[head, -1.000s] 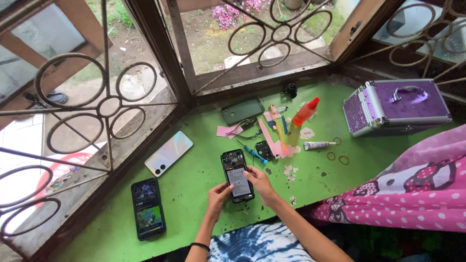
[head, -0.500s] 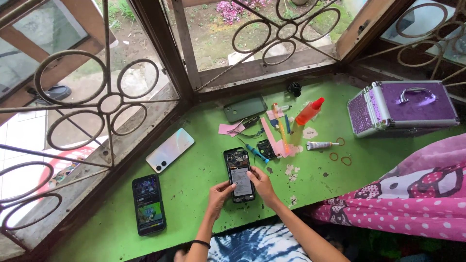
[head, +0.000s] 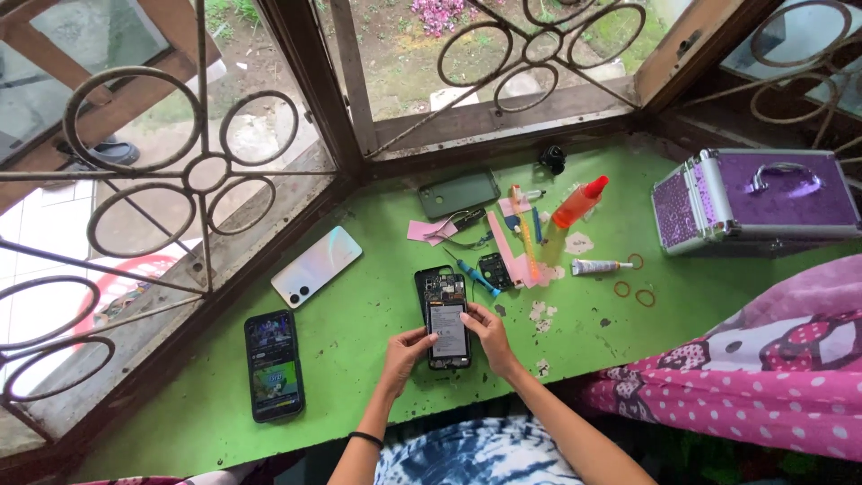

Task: A person is cleaning the internal components of a disassembled smartphone and preparing to install a battery.

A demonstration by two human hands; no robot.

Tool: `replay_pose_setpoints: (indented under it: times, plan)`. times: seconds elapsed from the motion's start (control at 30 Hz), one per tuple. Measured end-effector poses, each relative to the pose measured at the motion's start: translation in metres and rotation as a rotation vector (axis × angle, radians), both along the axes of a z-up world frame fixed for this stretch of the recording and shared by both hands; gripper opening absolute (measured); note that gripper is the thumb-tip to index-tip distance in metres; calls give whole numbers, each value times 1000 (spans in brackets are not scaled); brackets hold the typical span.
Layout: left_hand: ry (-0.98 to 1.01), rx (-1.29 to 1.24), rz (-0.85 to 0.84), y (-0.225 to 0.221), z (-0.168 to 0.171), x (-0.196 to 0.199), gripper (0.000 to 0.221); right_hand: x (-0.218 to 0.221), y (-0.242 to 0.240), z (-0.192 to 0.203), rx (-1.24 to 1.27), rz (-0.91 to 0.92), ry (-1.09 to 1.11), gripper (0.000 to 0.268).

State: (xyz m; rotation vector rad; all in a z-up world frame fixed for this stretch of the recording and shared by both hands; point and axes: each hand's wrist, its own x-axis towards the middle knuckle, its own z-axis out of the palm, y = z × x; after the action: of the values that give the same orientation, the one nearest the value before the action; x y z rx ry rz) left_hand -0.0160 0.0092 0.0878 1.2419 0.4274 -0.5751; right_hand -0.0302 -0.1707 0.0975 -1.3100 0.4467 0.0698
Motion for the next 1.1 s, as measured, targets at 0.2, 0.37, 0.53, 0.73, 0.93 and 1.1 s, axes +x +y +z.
replay_pose_setpoints:
  times: [0.2, 0.37, 0.53, 0.73, 0.93, 1.1]
  plan:
    - [-30, 251, -193, 8, -31, 2, 71, -2, -15, -43, -267, 78, 75, 47]
    - [93, 62, -151, 8, -14, 1, 51, -8, -21, -38, -98, 193, -68, 29]
    - [62, 46, -105, 6, -44, -5, 50, -6, -26, -46, -66, 239, -62, 34]
    - [-3, -5, -97, 6, -58, -20, 46, -16, -31, -61, -49, 239, -109, 36]
    - [-288, 100, -139, 2, -61, -22, 52, -8, -30, -57, -22, 258, -96, 36]
    - [-335, 226, -241, 5, -51, -23, 38, -11, -32, -61, -46, 303, -115, 37]
